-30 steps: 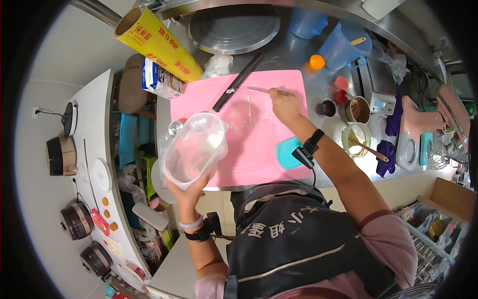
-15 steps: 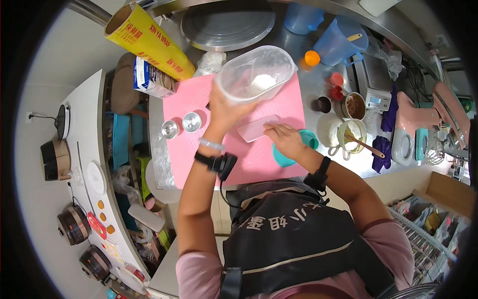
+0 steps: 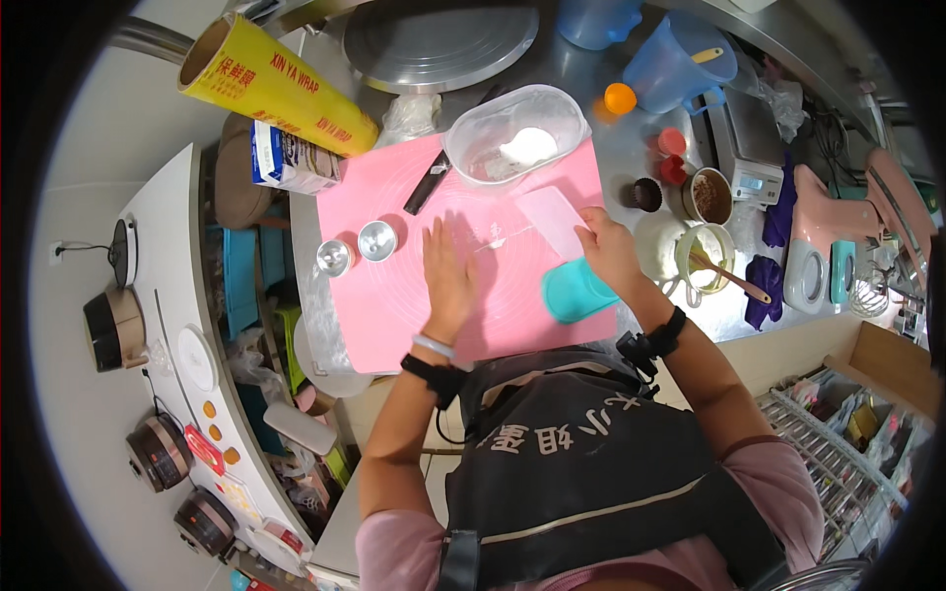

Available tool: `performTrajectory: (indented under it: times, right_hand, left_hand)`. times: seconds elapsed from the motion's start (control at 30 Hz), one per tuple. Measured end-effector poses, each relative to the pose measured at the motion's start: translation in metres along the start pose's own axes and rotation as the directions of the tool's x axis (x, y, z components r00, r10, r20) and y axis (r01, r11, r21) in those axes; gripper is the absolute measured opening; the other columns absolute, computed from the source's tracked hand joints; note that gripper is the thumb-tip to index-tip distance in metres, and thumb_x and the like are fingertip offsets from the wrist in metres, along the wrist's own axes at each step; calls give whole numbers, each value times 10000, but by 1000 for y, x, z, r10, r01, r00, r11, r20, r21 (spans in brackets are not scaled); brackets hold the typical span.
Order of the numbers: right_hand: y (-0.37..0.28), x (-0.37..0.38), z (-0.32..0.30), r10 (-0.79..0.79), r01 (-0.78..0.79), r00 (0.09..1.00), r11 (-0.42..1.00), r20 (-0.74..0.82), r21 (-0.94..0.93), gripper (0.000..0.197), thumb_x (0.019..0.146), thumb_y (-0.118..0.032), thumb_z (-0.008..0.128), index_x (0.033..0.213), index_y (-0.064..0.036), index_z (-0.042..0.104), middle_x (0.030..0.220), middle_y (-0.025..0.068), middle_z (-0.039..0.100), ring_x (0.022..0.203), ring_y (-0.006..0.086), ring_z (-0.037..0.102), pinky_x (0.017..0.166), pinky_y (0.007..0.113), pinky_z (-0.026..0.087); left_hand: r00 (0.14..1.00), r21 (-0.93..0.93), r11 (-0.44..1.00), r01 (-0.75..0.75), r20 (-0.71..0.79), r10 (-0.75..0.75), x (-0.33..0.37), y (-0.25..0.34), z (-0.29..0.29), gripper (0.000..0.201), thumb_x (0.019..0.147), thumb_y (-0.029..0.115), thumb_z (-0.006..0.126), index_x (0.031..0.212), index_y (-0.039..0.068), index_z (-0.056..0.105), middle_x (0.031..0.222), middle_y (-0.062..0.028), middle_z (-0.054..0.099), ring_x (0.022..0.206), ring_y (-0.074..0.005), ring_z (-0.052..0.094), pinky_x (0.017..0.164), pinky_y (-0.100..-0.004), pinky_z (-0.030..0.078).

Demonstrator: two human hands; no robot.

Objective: The person wipes a pink silicone mat and a metal counter with a purple cloth, after moving containers and a scraper aside. They discard items into a bin and place the mat inside a cabinet.

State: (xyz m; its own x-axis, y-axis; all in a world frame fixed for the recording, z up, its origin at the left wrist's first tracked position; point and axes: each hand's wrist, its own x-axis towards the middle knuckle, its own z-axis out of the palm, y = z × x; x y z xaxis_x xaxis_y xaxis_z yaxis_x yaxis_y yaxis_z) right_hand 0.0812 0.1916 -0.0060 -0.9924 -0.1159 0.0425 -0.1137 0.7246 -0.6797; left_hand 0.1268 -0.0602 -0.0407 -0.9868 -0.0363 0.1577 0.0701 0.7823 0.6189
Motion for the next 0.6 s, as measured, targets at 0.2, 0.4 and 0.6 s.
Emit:
performTrajectory:
  times: [0.2,0.4,0.6]
  right_hand:
    - [39,-15,34,319,-316,948,927,21,201,227,758,-121,631,933,1,552,703,176,619,651,331,615,584,379,479]
    - [4,-35,86,352,-372,928,896,124,242,193,792,-76,636,888,47,523,711,134,634,602,154,617,517,282,485]
    - [-18,-36,87,387,-576,813,426,436,698,148,801,-35,621,895,30,527,852,96,610,705,120,586,581,244,479]
  left_hand:
    - [979,250,957,146,101,-176,-38,28,27,646,881,323,430,1349,-76,232,1438,-227,178,1338,-386,126,1057,-528,97]
    - [988,265,960,86,100,-116,-33,38,42,638,890,346,406,1348,-70,250,1447,-183,200,1349,-330,138,1068,-506,68]
    - [985,204,972,115,107,-139,-33,43,18,625,879,304,395,1370,-44,225,1453,-179,189,1345,-361,130,1065,-515,58]
